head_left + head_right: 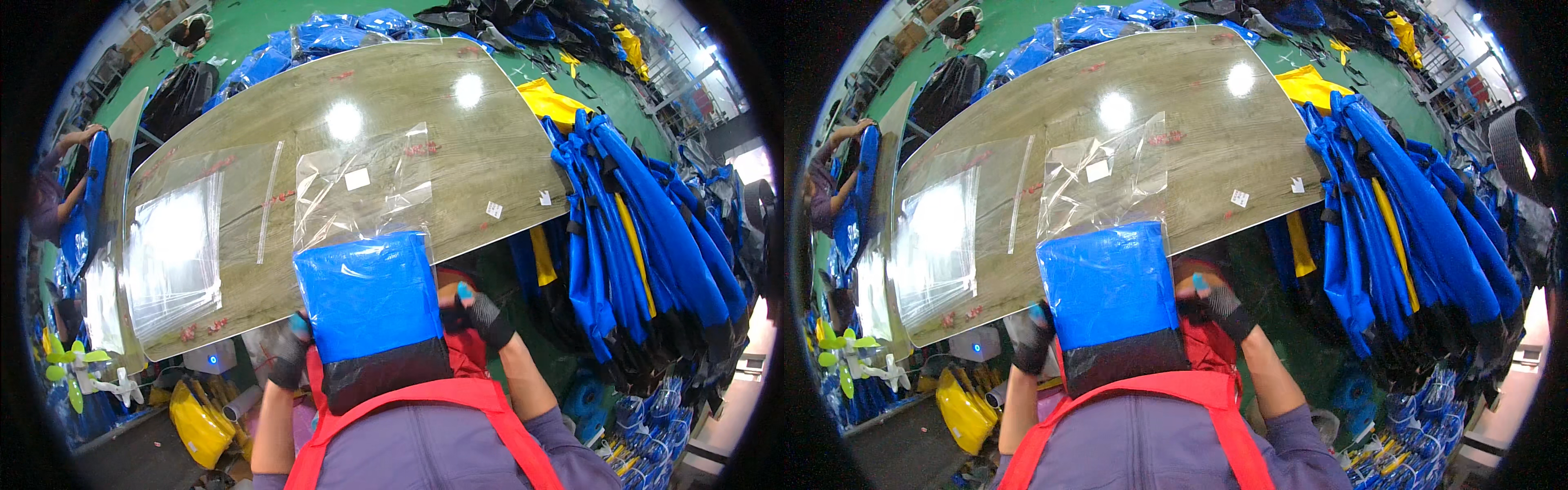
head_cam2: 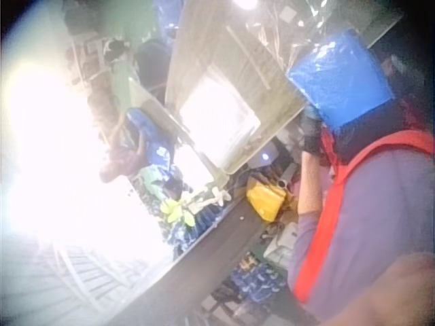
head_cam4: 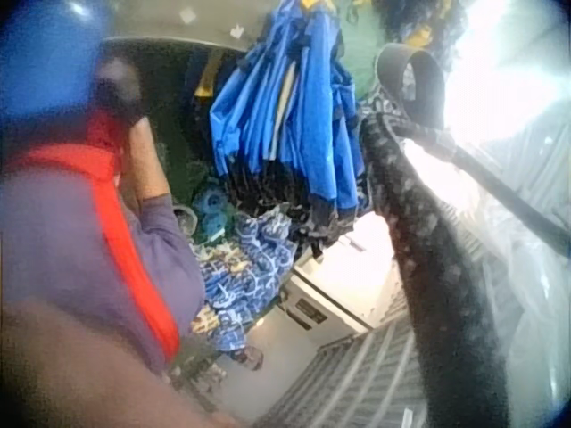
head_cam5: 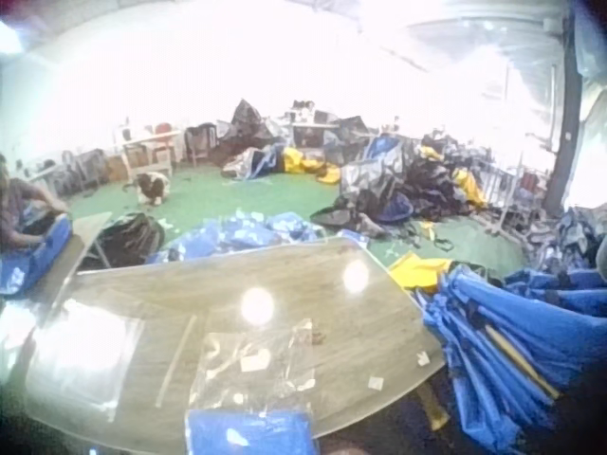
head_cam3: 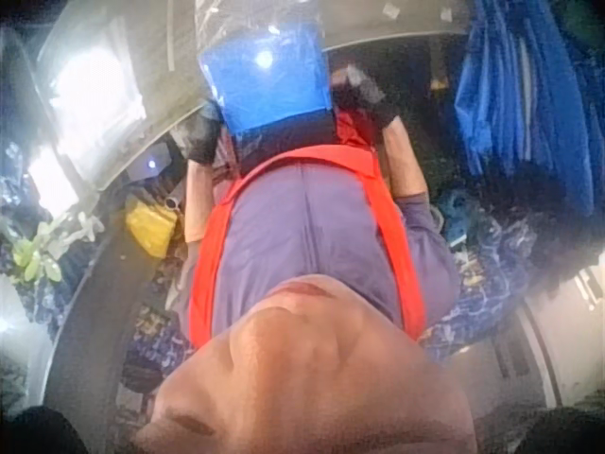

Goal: The person folds blue and black tarps on a table, places each folded tarp into a clear plastic bag, and seals the bag. The person repeats this process for multiple tarps throughout the clip.

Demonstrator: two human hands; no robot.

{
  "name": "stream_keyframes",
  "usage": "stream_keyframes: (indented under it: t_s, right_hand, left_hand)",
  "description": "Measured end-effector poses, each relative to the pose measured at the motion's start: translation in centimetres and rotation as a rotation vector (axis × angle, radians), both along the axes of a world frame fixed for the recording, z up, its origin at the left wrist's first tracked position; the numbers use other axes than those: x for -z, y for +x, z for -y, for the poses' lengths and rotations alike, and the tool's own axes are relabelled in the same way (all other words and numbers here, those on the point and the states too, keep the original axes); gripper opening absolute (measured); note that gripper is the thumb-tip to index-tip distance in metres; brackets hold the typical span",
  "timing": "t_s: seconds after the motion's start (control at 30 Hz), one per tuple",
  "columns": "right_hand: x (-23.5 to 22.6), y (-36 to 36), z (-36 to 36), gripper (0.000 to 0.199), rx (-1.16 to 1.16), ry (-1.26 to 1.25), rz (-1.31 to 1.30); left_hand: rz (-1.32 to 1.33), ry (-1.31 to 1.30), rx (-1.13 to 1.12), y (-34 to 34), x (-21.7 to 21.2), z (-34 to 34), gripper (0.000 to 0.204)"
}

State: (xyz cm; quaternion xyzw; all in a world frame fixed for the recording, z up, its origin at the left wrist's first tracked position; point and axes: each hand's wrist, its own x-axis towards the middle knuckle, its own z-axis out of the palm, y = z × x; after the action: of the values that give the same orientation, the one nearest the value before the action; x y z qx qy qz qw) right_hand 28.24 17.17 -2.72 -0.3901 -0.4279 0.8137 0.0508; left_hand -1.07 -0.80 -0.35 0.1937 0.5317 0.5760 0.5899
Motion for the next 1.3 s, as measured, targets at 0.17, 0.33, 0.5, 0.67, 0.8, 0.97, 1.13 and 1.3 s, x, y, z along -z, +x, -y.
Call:
stream_keyframes:
  t_s: [0.17,0.33,0.5,0.67,0.8,0.97,1.13,1.3]
  right_hand:
    - [0.4,-3.5,-1.2,0.052,0.135,0.538,0.011]
    - [-3.1,-1.4,5.0,0.053,0.166,0.205,0.014]
    - [-4.9,1.5,6.8,0.088,0.068,0.090,-0.067]
    - [-5.3,2.0,4.4,0.072,0.096,0.061,-0.166]
    - [-6.3,1.2,1.8,0.066,-0.409,0.237,-0.111]
    - [-5.9,-1.4,0.4,0.056,0.142,0.209,-0.084]
    - [-6.3,-2.5,1.8,0.058,-0.105,0.122,-0.141]
    - [-8.0,-2.1,1.9,0.065,0.219,-0.049,-0.253]
  left_hand:
    - [-0.159,-0.106,-0.182,0.0,-1.1,-2.5,0.053]
    - [-0.305,-0.020,-0.020,4.5,-1.8,3.3,0.090]
    - [-0.060,-0.069,0.059,7.1,-0.8,7.4,0.110]
    - [-0.100,-0.090,0.200,1.0,-1.5,2.1,0.070]
    - [0.153,-0.050,-0.099,1.4,-3.3,-2.6,0.056]
    - [-0.129,-0.111,-0.017,6.3,-5.2,-0.3,0.079]
    - [0.341,-0.042,-0.111,2.1,-4.4,0.5,0.065]
    - [-0.237,-0.006,0.265,2.8,-5.1,-0.6,0.085]
